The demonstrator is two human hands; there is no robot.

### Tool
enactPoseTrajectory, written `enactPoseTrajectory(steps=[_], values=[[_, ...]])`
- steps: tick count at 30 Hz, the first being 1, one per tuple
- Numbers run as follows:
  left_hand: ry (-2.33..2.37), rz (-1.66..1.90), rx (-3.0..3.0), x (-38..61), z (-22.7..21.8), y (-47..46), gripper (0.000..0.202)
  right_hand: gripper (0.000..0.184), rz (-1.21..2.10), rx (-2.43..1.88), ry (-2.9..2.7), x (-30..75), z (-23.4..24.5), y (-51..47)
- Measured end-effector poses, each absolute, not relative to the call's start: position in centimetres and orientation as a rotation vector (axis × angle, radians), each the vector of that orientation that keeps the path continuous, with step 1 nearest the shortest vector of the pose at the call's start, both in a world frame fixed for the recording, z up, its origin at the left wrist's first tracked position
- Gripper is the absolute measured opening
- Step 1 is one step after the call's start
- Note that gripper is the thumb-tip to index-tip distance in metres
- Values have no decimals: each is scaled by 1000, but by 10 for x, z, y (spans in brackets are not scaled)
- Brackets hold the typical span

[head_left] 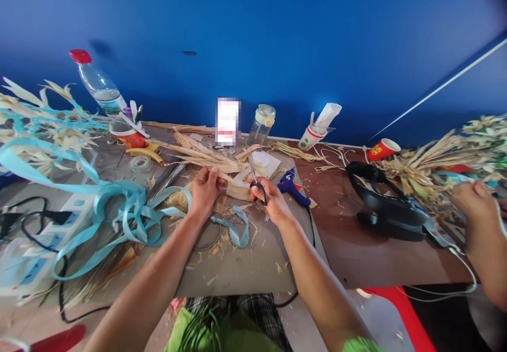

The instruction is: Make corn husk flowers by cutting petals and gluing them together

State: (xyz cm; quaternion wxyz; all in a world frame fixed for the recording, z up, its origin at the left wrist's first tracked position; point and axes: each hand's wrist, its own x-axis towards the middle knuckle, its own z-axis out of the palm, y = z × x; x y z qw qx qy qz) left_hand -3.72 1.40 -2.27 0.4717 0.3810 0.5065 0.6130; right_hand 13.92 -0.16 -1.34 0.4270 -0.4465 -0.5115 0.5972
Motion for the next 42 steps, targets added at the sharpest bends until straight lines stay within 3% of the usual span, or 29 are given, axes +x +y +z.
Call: enactPoseTrajectory(steps=[14, 24, 36, 42], values=[[884, 1116, 750, -9, -19, -4, 37, 49, 1115, -1159, -1108, 129, -16, -2], [917, 912, 947, -8, -24, -6, 30, 49, 1097, -1180, -1034, 133, -17, 3], [922, 1148, 644, -14, -19, 0, 27, 44, 1374, -1159, -1360, 126, -26, -6], [904, 1210, 618, -15, -20, 2, 26, 35, 1215, -1239, -1624, 126, -30, -8]])
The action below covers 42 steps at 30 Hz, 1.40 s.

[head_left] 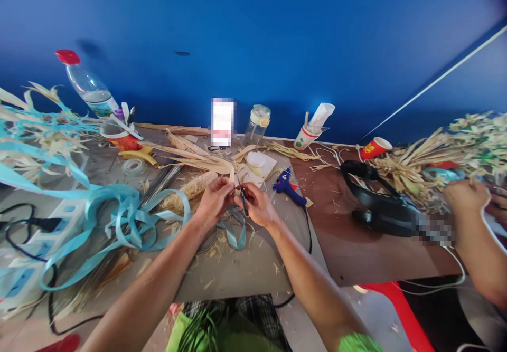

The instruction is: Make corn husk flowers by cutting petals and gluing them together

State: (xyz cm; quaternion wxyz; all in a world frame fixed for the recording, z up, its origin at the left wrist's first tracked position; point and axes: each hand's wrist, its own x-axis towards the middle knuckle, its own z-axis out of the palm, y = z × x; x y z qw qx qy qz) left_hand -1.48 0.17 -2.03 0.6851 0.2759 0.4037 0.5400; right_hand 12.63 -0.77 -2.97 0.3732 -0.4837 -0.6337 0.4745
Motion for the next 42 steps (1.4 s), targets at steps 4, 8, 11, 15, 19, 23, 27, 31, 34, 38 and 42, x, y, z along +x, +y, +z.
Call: enactPoseTrajectory(steps=[4, 8, 11, 15, 19, 23, 27, 31, 34, 38, 42], values=[[903, 1220, 617, -16, -23, 3, 26, 33, 1175, -1246, -1682, 126, -28, -9], [894, 1211, 628, -17, -26, 3, 27, 32, 1153, -1243, -1710, 125, -27, -10], [894, 1207, 643, -17, -27, 3, 27, 31, 1124, -1258, -1734, 124, -26, -10], [888, 1195, 652, -17, -28, 4, 27, 32, 1110, -1270, -1732, 124, -26, -9], [882, 1199, 647, -18, -29, 4, 26, 30, 1133, -1271, -1711, 123, -24, -8], [881, 1198, 643, -18, -30, 5, 27, 29, 1137, -1266, -1710, 123, -25, -8], [896, 1195, 648, -18, -29, 5, 26, 27, 1129, -1276, -1707, 123, -29, -7], [938, 1224, 640, -19, -26, 5, 27, 30, 1201, -1252, -1643, 124, -31, -8], [949, 1224, 638, -19, -23, 5, 27, 31, 1255, -1232, -1619, 124, -31, -9], [912, 1186, 666, -18, -20, 3, 27, 30, 1263, -1217, -1642, 123, -29, -9], [909, 1179, 684, -18, -19, 3, 27, 29, 1195, -1252, -1684, 124, -28, -9]])
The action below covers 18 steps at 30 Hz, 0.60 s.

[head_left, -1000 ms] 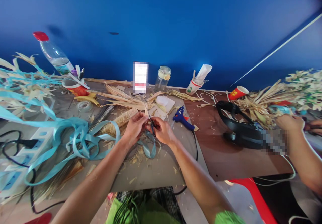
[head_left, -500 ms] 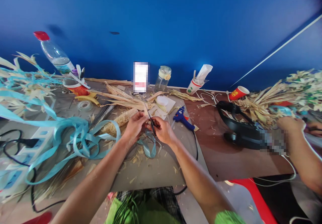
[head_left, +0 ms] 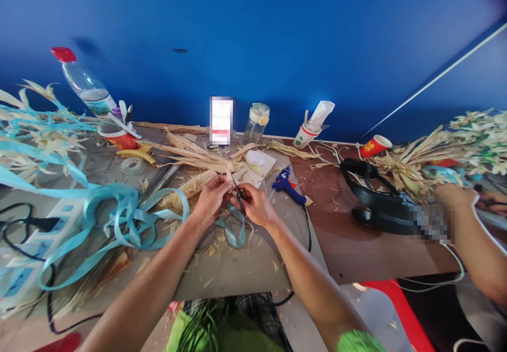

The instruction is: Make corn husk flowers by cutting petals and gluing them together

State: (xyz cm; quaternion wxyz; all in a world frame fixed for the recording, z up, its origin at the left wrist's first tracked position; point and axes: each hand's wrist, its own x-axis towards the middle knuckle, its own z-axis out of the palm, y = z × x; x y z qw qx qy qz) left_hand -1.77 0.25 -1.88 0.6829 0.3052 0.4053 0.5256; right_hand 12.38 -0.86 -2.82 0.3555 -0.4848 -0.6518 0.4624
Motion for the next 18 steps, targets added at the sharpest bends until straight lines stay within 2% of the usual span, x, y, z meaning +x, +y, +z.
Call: enactPoseTrajectory(steps=[18], values=[[961, 1214, 642, -20, -24, 6, 29, 26, 1125, -1254, -1727, 123, -22, -8]])
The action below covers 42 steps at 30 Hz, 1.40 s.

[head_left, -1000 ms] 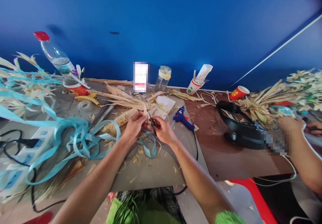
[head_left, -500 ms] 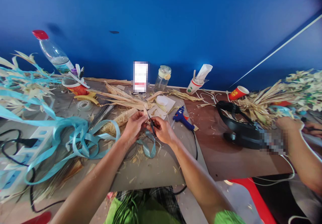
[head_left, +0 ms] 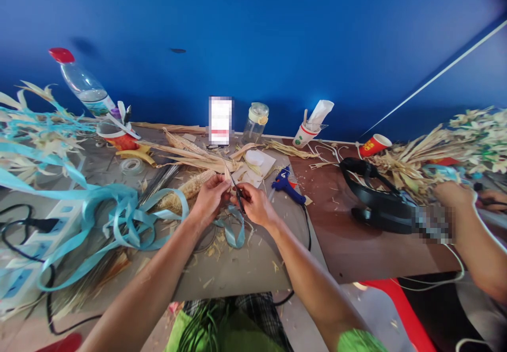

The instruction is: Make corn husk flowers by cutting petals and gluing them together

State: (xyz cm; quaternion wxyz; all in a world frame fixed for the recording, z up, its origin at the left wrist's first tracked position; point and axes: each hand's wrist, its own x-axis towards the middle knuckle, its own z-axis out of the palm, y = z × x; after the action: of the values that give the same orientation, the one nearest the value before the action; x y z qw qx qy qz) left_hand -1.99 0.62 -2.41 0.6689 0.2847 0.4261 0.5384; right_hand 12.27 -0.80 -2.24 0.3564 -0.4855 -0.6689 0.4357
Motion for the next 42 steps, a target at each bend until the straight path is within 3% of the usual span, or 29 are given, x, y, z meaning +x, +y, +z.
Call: enactPoseTrajectory(steps=[18, 32, 38, 42], values=[[937, 1266, 652, -21, -24, 8, 28, 29, 997, -1460, -1571, 129, -31, -1], [1016, 1390, 775, -28, -29, 12, 23, 53, 937, -1574, -1645, 131, -31, -4], [1062, 1404, 839, -28, -29, 12, 24, 42, 676, -1712, -1752, 131, -34, -3], [1121, 1354, 949, -25, -22, 8, 27, 43, 553, -1740, -1806, 130, -36, -4]])
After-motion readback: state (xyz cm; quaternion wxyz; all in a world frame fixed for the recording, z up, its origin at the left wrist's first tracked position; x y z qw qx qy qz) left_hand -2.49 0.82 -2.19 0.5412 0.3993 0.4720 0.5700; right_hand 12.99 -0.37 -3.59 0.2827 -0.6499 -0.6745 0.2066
